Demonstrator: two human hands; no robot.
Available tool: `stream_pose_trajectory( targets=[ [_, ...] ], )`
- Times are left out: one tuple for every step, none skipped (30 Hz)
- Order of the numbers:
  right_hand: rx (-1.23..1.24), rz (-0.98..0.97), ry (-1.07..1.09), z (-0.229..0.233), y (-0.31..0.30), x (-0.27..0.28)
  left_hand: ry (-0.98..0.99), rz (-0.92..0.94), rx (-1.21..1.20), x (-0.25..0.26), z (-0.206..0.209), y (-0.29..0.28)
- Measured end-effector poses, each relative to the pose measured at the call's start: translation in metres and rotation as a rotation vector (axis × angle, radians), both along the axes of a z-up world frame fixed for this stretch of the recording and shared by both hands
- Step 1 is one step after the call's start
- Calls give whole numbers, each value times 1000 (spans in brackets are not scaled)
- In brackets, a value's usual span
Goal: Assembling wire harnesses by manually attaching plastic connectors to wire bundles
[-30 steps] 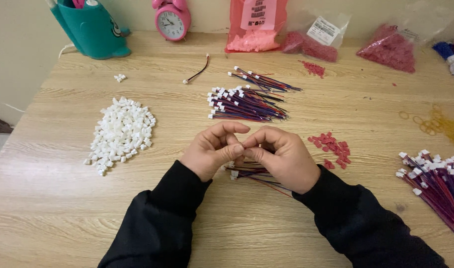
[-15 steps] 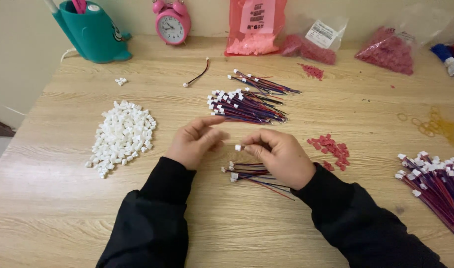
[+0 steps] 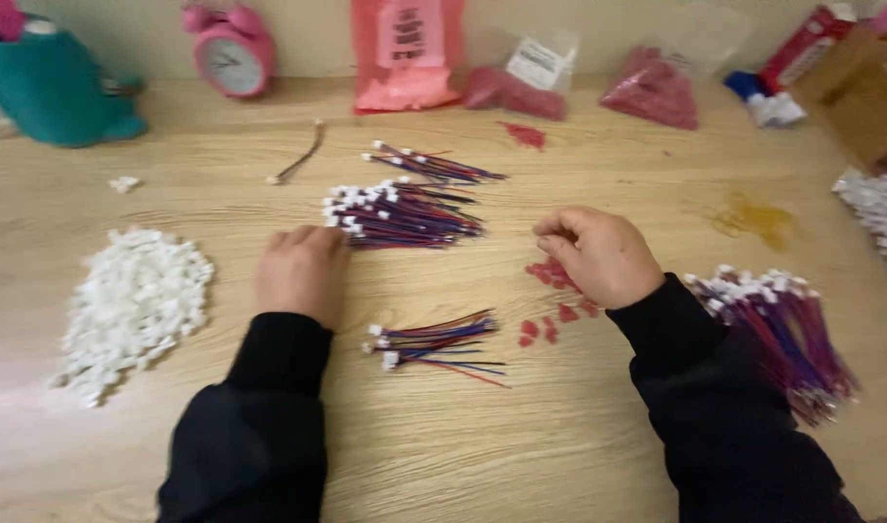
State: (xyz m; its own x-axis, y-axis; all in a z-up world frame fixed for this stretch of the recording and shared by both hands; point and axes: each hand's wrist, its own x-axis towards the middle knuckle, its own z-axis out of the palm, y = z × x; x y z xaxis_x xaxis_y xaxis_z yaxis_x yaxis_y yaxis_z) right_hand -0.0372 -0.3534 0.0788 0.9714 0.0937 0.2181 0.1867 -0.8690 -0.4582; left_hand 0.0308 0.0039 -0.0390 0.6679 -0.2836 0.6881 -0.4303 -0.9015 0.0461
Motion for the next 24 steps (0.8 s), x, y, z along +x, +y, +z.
stream_pose_trajectory(
  targets=[
    [-5, -10, 1, -3, -7, -1, 1, -10, -5, -6, 7, -4],
    [-80, -24, 59, -5, -14, -2, 84, 9, -46, -12, 14, -7],
    [-150, -30, 118, -8, -18, -2, 166, 36, -81, -20, 22, -5],
    [-149, -32, 118, -6, -13, -5, 166, 33, -80, -19, 16, -7],
    [-190, 1, 135, -2, -7, -6, 208, 99, -98, -17, 12, -7],
    [-230, 35, 152, 1, -1, -7, 248, 166, -115, -16, 7, -7],
    [-230, 37, 150, -4, -1, -4, 246, 168, -116, -20, 11, -8],
    [-304, 41, 125, -9, -1, -2, 286, 182, -145, -23, 14, -8],
    [-378, 46, 102, -15, -1, 1, 327, 197, -174, -27, 18, -8],
    [-378, 49, 101, -17, 0, 3, 327, 200, -175, -28, 19, -8],
    [-396, 43, 84, -20, 0, 4, 377, 231, -222, -30, 20, -9],
    [-414, 38, 68, -23, 1, 6, 426, 261, -269, -31, 21, -9],
    [-412, 41, 66, -21, 3, 5, 425, 265, -269, -29, 20, -6],
    [-421, 32, 94, -20, 5, 4, 380, 194, -384, -28, 19, -3],
    [-429, 24, 123, -18, 7, 3, 333, 123, -498, -27, 18, 0],
    [-428, 27, 121, -19, 7, 4, 332, 127, -497, -32, 28, -3],
    [-428, 24, 125, -20, 7, 5, 450, -10, -782, -37, 37, -6],
    [-428, 21, 130, -21, 7, 5, 565, -155, -1065, -42, 46, -9],
    [-429, 24, 130, -23, 6, 6, 564, -152, -1067, -46, 53, -10],
    [-416, 17, 128, -24, 5, 6, 636, -184, -1294, -51, 59, -11],
    [-403, 12, 127, -26, 5, 7, 704, -217, -1522, -55, 66, -11],
    [-404, 16, 126, -27, 5, 7, 701, -213, -1524, -54, 65, -9],
    [-405, 12, 118, -27, 5, 7, 722, -233, -1688, -52, 64, -8],
    [-406, 7, 110, -28, 5, 7, 740, -253, -1853, -51, 64, -6]
  ],
)
